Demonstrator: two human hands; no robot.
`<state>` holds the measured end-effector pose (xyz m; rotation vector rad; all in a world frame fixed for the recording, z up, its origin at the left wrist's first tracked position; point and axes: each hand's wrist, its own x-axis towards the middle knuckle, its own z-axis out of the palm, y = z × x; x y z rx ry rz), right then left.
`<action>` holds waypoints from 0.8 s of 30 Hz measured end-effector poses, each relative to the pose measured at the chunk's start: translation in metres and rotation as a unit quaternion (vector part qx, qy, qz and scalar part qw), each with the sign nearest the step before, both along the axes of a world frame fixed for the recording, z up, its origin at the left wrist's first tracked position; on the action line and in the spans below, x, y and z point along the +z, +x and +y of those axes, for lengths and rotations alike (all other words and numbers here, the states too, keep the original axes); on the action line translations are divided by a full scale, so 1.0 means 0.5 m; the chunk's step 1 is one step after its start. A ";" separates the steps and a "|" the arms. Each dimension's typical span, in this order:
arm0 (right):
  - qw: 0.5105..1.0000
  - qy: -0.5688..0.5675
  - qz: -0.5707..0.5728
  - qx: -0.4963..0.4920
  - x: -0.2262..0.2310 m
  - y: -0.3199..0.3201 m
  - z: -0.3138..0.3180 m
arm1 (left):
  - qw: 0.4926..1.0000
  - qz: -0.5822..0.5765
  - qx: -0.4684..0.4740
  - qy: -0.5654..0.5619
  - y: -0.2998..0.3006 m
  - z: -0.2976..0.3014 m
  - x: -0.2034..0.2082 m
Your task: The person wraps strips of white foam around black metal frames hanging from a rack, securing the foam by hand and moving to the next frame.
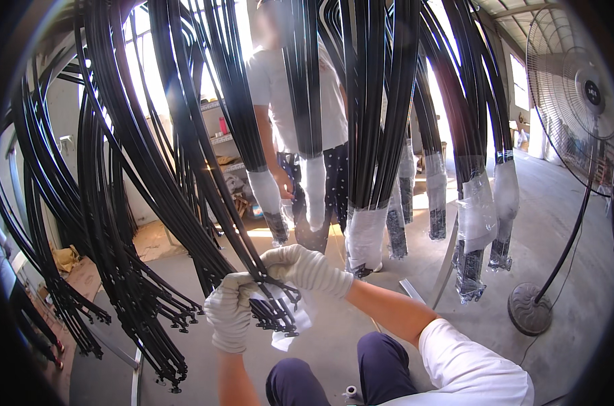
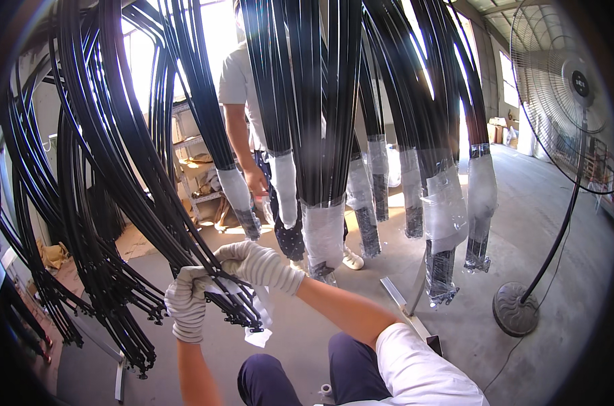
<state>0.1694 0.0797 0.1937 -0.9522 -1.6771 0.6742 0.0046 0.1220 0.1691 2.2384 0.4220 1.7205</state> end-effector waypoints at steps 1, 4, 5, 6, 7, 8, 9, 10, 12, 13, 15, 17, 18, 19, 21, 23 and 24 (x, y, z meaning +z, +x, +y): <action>1.000 -0.007 -0.004 0.005 0.001 -0.001 0.000 | 1.000 0.002 -0.002 0.001 -0.004 0.003 0.004; 0.999 -0.018 0.018 0.020 0.003 0.000 -0.001 | 1.000 0.008 0.014 0.017 -0.005 0.003 0.007; 0.999 -0.024 0.024 0.019 0.004 0.000 -0.003 | 0.999 0.010 0.035 0.033 -0.003 -0.001 0.007; 0.999 -0.024 0.018 0.019 0.005 -0.001 -0.004 | 0.997 0.011 0.058 0.048 -0.004 -0.004 0.005; 0.999 -0.023 0.012 0.019 0.006 -0.001 -0.006 | 0.997 0.003 0.056 0.054 -0.002 -0.004 0.003; 1.000 -0.023 0.005 0.019 0.006 -0.001 -0.006 | 0.997 -0.006 0.055 0.059 0.000 -0.003 -0.001; 0.999 -0.024 0.004 0.024 0.008 0.000 -0.006 | 0.996 -0.016 0.052 0.065 0.004 -0.002 -0.004; 0.999 -0.026 0.002 0.029 0.008 0.001 -0.004 | 0.993 0.008 0.082 0.086 0.005 0.001 -0.008; 0.999 -0.020 0.005 0.034 0.008 0.000 -0.003 | 0.980 0.059 0.142 0.128 0.002 0.008 -0.015; 0.999 -0.013 0.010 0.034 0.006 -0.002 -0.002 | 0.980 0.048 0.138 0.134 0.002 0.005 -0.012; 0.999 -0.005 0.023 0.043 0.002 -0.003 0.000 | 0.981 0.027 0.128 0.146 0.007 -0.011 0.000; 0.997 -0.005 0.041 0.062 -0.005 0.001 0.003 | 0.988 0.001 0.099 0.118 0.013 -0.020 0.001; 0.997 -0.007 0.045 0.069 -0.006 0.001 0.003 | 0.991 -0.011 0.086 0.104 0.013 -0.024 0.003; 0.996 -0.010 0.049 0.075 -0.007 0.001 0.003 | 0.992 -0.016 0.077 0.101 0.013 -0.025 0.005; 0.996 -0.011 0.040 0.080 -0.007 0.004 0.002 | 0.994 -0.027 0.057 0.094 0.012 -0.028 0.011; 0.997 -0.007 0.016 0.078 -0.003 0.009 -0.001 | 0.993 -0.018 0.059 0.096 0.010 -0.028 0.016; 0.997 -0.013 0.014 0.081 -0.002 0.009 -0.001 | 0.993 -0.013 0.062 0.098 0.007 -0.029 0.018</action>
